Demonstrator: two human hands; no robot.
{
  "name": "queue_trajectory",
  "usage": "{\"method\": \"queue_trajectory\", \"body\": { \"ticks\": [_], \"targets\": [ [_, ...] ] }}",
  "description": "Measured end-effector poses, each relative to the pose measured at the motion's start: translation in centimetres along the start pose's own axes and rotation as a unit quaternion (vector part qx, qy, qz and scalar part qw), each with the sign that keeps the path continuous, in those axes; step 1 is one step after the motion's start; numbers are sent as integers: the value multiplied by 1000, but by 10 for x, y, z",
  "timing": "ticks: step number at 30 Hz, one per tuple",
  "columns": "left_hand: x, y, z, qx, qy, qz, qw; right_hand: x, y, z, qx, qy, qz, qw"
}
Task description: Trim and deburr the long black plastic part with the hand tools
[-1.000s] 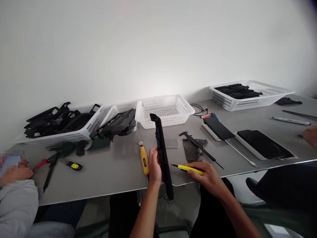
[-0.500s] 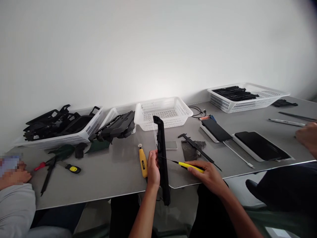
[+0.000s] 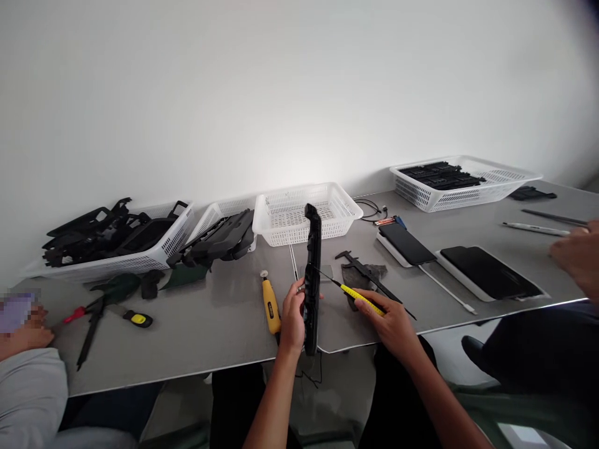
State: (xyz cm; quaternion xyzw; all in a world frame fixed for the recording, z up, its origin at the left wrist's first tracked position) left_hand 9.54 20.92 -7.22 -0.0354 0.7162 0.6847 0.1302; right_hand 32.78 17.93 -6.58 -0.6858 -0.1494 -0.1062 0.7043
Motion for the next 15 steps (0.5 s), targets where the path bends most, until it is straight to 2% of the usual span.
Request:
{"method": "queue_trajectory", "body": {
  "ticks": [3, 6, 10, 15],
  "targets": [
    [-2, 4, -1, -5, -15, 40, 999, 0, 0, 1, 13, 6, 5, 1000],
    [-2, 6, 0, -10, -15, 63, 998, -2, 0, 0, 23, -13, -2, 1000],
    [0, 3, 1, -18, -3, 59, 998, -5, -3, -3, 31, -60, -12, 998],
    [5, -2, 3, -18, 20, 48, 998, -2, -8, -5, 30, -74, -9, 997]
  ]
}}
Point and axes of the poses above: each hand's wrist, its own z-axis towards the middle knuckle, its own x-axis out of the back of the hand, y = z × x, the point moved 7 cm from there along z, towards the middle knuckle, and after that the axes turned 11 degrees about -y, right-handed, at the moved point
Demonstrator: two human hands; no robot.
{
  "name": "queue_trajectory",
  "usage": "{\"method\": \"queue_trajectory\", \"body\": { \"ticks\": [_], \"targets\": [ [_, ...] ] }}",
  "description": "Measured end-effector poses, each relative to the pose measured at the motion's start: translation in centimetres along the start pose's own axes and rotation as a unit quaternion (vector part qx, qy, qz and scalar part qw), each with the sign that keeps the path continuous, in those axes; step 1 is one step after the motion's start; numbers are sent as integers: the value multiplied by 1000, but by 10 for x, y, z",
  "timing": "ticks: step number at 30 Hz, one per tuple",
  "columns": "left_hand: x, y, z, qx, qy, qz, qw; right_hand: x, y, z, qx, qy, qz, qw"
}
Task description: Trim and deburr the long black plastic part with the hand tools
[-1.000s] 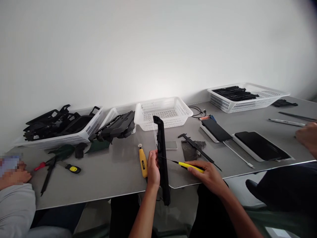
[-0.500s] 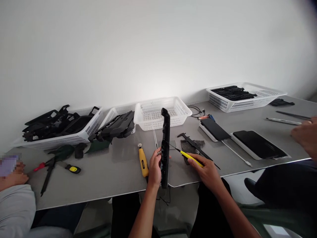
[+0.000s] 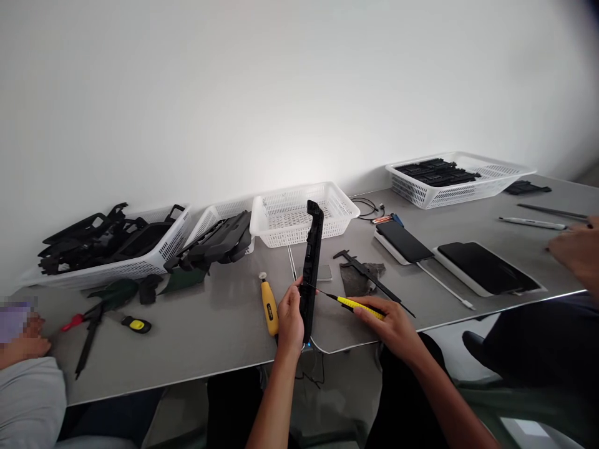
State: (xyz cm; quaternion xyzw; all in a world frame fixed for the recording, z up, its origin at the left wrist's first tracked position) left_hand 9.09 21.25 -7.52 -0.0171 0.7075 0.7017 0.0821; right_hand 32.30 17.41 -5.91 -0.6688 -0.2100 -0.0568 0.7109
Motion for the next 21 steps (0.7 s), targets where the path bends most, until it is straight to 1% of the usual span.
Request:
{"method": "queue_trajectory", "body": {
  "ticks": [3, 6, 10, 14, 17, 21],
  "targets": [
    [2, -2, 0, 10, 6, -5, 1000, 0, -4, 0, -2, -7, 0, 1000],
    [2, 0, 0, 4, 9, -3, 1000, -1, -6, 0, -2, -15, -9, 1000],
    [4, 1, -2, 0, 23, 6, 1000, -1, -5, 0, -10, -3, -6, 1000],
    [6, -2, -1, 6, 32, 2, 999, -2, -5, 0, -6, -6, -5, 1000],
    [6, -3, -1, 2, 33, 3, 999, 0, -5, -1, -5, 2, -5, 1000],
    [6, -3, -2, -1, 32, 0, 999, -1, -6, -2, 0, -12, -16, 1000]
  ]
}}
Point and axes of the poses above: each hand's wrist, its own z-axis towards the middle knuckle, its own x-axis out of the back of the hand, y = z × x, the point moved 7 cm from there along z, towards the middle knuckle, and after that the axes turned 11 degrees about -y, right-handed, at the moved point
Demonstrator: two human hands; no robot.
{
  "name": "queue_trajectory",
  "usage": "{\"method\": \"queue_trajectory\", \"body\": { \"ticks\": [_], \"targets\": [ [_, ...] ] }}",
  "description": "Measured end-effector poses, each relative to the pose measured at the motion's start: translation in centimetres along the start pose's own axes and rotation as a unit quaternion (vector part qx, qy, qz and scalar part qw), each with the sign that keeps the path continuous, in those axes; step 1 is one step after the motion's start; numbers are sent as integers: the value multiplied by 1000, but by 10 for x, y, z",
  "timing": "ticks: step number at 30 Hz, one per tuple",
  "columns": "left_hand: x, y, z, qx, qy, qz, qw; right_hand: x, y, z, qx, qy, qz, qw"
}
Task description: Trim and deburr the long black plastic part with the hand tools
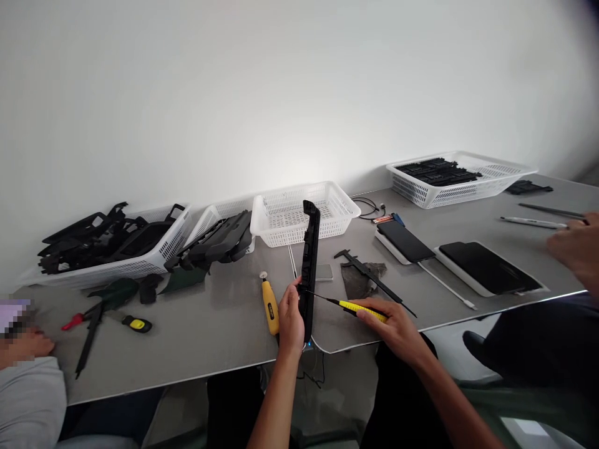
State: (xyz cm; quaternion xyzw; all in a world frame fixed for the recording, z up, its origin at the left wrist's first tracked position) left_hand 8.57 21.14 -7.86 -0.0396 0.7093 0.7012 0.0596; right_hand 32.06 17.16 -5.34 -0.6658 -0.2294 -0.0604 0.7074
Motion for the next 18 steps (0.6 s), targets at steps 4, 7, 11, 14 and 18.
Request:
{"method": "queue_trajectory", "body": {
  "ticks": [4, 7, 11, 14, 18],
  "targets": [
    [0, -2, 0, 0, -1, -5, 1000, -1, 1, 1, 3, 6, -9, 1000],
    [2, -2, 1, -15, 6, -6, 1000, -3, 4, 1, 3, -1, -6, 1000],
    [3, -3, 2, -17, 12, -14, 1000, -3, 6, 0, 0, -3, 7, 1000],
    [1, -2, 3, -17, 3, -43, 999, -2, 4, -1, 5, -7, 0, 1000],
    [-3, 3, 2, -7, -4, -92, 996, -4, 2, -1, 13, -9, -26, 1000]
  ]
}}
Point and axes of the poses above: each hand's wrist, its own z-axis towards the middle knuckle, its own x-axis out of the back of the hand, y = z × x, the point moved 7 cm from there along z, towards the middle knuckle, and after that the axes turned 11 degrees about -y, right-handed, at the moved point
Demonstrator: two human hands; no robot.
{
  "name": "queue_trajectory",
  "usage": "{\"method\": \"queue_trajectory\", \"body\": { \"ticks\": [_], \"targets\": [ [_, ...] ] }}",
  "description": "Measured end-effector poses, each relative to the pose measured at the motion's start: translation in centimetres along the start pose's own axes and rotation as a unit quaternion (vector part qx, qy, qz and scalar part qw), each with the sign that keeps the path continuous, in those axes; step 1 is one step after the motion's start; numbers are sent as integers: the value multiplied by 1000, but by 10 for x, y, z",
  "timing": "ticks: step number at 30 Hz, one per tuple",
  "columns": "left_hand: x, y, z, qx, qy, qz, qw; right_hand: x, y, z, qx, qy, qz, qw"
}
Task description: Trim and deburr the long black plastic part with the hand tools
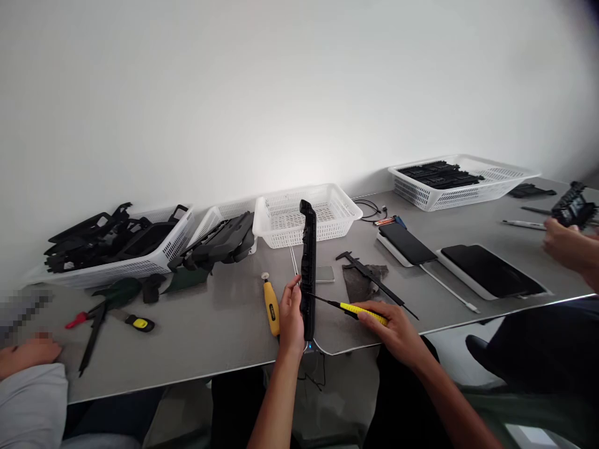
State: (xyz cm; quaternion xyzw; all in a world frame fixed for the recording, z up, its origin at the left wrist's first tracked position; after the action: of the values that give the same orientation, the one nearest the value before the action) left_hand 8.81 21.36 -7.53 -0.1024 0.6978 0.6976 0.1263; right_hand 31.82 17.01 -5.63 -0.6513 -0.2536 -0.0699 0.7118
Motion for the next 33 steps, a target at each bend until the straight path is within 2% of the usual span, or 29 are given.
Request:
{"method": "queue_trajectory", "body": {
  "ticks": [4, 10, 13, 16, 22, 25, 30, 33],
  "targets": [
    [0, 2, -2, 15, 11, -22, 1000, -1, 1, -1, 1, 9, 0, 1000],
    [4, -5, 0, 28, 10, -71, 997, 1, 5, 0, -7, 34, 0, 999],
    [4, -8, 1, 34, 1, -55, 998, 1, 6, 0, -11, 61, -18, 998],
    [2, -7, 2, 13, -10, -37, 999, 2, 5, -2, -5, 80, -14, 997],
    [1, -5, 3, -23, -9, -10, 1000, 4, 5, -4, -2, 70, 0, 998],
    [-1, -5, 3, -26, -20, 4, 999, 3, 5, -4, -2, 69, 1, 998],
    [-3, -7, 3, -20, -44, 31, 998, 0, 7, -3, -4, 107, -16, 994],
    [-3, -9, 3, -8, -52, 52, 997, -3, 6, -3, 3, 102, -49, 994]
  ]
}}
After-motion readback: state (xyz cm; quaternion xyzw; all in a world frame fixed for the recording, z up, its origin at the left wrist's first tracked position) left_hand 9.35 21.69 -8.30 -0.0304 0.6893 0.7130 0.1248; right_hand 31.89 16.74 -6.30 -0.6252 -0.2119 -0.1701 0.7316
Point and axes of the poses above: each hand's wrist, its own z-axis towards the middle knuckle, its own x-axis out of the back of the hand, y = z × x, the point moved 7 cm from there along z, towards the middle knuckle, and after that the axes turned 11 degrees about -y, right-handed, at the moved point
